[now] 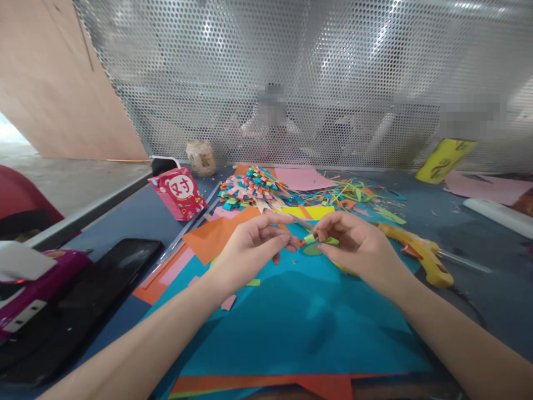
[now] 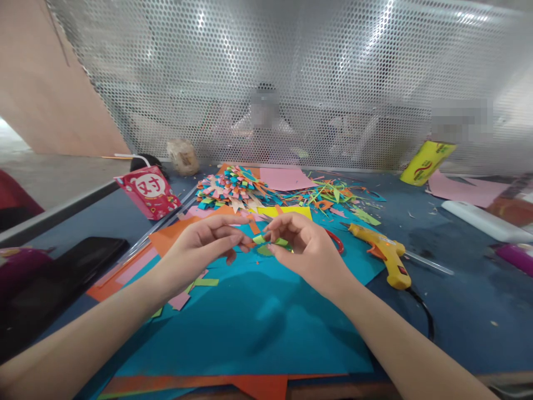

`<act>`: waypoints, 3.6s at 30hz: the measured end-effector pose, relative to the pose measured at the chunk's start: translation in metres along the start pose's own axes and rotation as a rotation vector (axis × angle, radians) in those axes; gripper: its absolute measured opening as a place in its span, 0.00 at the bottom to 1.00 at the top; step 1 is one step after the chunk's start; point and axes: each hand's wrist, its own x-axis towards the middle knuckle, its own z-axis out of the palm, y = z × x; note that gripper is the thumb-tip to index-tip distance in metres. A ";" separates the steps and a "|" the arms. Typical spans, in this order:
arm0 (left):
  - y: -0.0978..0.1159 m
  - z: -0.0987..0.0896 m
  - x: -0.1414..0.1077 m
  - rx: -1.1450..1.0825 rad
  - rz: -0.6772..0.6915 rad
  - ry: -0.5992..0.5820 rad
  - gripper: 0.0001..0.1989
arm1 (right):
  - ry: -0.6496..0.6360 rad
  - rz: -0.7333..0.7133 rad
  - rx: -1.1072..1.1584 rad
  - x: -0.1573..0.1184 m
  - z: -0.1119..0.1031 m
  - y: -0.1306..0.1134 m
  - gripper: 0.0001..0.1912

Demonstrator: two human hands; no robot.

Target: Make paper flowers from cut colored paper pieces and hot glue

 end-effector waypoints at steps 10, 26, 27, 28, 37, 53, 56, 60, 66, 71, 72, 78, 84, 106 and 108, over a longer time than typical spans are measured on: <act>-0.003 -0.002 -0.001 -0.008 0.003 -0.006 0.12 | -0.014 0.006 -0.041 0.000 -0.002 -0.001 0.09; -0.005 -0.002 -0.007 0.348 0.272 0.070 0.18 | -0.022 0.132 -0.015 0.000 -0.003 -0.002 0.07; -0.006 -0.002 -0.008 0.356 0.292 0.067 0.17 | -0.024 0.133 -0.022 0.000 -0.002 -0.002 0.07; -0.006 -0.002 -0.009 0.363 0.310 0.063 0.17 | -0.024 0.135 -0.025 0.000 -0.002 -0.003 0.07; -0.007 0.002 -0.009 0.453 0.354 -0.010 0.19 | -0.048 0.133 0.027 -0.002 -0.001 -0.005 0.07; -0.003 0.000 -0.008 0.230 0.189 0.070 0.17 | -0.024 0.058 0.023 -0.001 -0.003 -0.001 0.08; -0.003 0.001 -0.008 0.217 0.180 0.077 0.16 | -0.027 0.050 0.025 -0.001 -0.002 -0.002 0.07; -0.003 0.002 -0.008 0.216 0.173 0.091 0.16 | -0.026 0.064 0.003 -0.001 -0.001 -0.005 0.07; -0.003 0.000 -0.007 0.228 0.152 0.106 0.17 | -0.040 0.057 0.003 -0.002 -0.001 -0.004 0.07; -0.004 0.000 -0.007 0.213 0.150 0.118 0.16 | -0.047 0.040 -0.003 -0.001 -0.002 -0.002 0.07; -0.004 0.000 -0.007 0.207 0.150 0.120 0.16 | -0.049 0.038 -0.005 -0.001 -0.002 -0.001 0.07; -0.006 0.000 -0.007 0.198 0.166 0.104 0.14 | -0.055 0.035 -0.011 -0.001 -0.001 -0.001 0.07; -0.005 -0.001 -0.007 0.198 0.159 0.110 0.14 | -0.041 0.020 -0.027 -0.001 -0.001 -0.002 0.07; -0.003 -0.005 -0.008 -0.101 -0.189 -0.120 0.18 | -0.084 -1.398 -1.057 -0.024 -0.006 -0.013 0.09; -0.003 -0.004 -0.009 -0.126 -0.196 -0.151 0.19 | -0.108 -1.441 -1.101 -0.023 -0.005 -0.016 0.10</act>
